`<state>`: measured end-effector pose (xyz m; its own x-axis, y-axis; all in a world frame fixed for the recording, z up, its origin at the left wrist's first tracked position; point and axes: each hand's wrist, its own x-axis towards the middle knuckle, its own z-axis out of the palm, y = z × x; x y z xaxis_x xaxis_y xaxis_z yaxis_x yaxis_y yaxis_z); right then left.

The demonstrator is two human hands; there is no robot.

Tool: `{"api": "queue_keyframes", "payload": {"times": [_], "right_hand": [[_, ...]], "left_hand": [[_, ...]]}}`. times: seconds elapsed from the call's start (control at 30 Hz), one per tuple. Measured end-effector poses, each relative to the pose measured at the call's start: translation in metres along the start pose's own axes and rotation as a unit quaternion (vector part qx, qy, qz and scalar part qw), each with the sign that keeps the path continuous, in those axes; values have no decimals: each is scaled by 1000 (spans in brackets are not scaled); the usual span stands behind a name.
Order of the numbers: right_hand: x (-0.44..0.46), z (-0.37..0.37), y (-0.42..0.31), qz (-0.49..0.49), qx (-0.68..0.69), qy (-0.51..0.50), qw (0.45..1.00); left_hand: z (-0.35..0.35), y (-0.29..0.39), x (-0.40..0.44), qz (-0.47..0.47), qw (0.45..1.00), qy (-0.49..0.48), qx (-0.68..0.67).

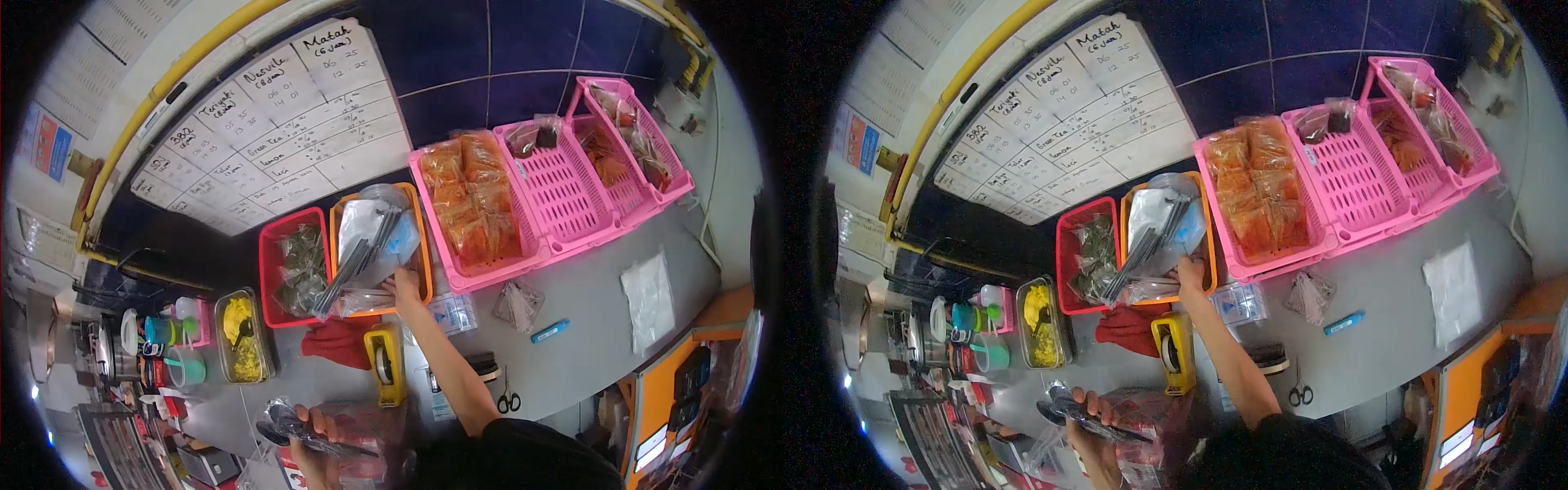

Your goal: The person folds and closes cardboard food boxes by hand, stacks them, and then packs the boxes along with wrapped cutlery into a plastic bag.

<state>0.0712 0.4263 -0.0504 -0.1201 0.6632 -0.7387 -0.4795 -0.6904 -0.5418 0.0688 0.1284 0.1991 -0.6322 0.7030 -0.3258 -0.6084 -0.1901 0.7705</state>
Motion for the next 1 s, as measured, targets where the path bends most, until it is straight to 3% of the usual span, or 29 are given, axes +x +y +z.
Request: {"api": "queue_keyframes", "payload": {"times": [0.03, 0.07, 0.13, 0.17, 0.23, 0.27, 0.3, 0.4, 0.5, 0.53, 0.63, 0.77, 0.83, 0.9, 0.97, 1.0], "right_hand": [[12, 0, 9, -1, 4, 3, 1000], [26, 2, 15, -76, -129, -26, 988], [9, 11, 1, -217, -340, -69, 913], [-5, 11, -5, -217, -338, -68, 914], [-36, 8, -19, -395, -552, -123, 724], [-34, 8, -24, -328, -594, -159, 717], [-35, 7, -26, -327, -594, -160, 718], [-18, 14, -26, -271, -735, -71, 618], [17, 9, -2, -319, -698, -36, 640], [22, 13, -1, -347, -731, 4, 587], [28, 8, -14, -345, -750, -22, 564], [2, -2, -29, -334, -690, -51, 640], [-14, -9, -32, -343, -682, -35, 645], [-48, -27, -45, -489, -631, -67, 599], [-114, -34, -72, -558, -518, -89, 642], [-151, -38, -83, -574, -476, -118, 656]], "left_hand": [[0, 1, 1, -2, 1000, -5, 9], [0, 1, 0, -3, 1000, -10, 11], [0, 5, -2, -2, 999, 12, 48], [-1, 6, -1, -3, 999, 11, 50], [-5, 7, -1, 3, 997, 50, 64], [-4, 7, -3, 0, 996, 53, 66], [-2, 6, -4, 13, 997, 50, 63], [-2, 7, -4, 36, 997, 40, 59], [-2, 9, -9, 42, 997, 30, 63], [-1, 9, -9, 47, 997, 21, 66], [-2, 9, -12, 39, 997, 44, 55], [4, 6, -14, 44, 991, 61, 111], [-6, 1, -12, 5, 984, 106, 143], [-14, -2, -6, 9, 986, 77, 148], [-18, -6, -1, 34, 933, 90, 347], [-8, -2, 0, 93, 900, 4, 426]]}}
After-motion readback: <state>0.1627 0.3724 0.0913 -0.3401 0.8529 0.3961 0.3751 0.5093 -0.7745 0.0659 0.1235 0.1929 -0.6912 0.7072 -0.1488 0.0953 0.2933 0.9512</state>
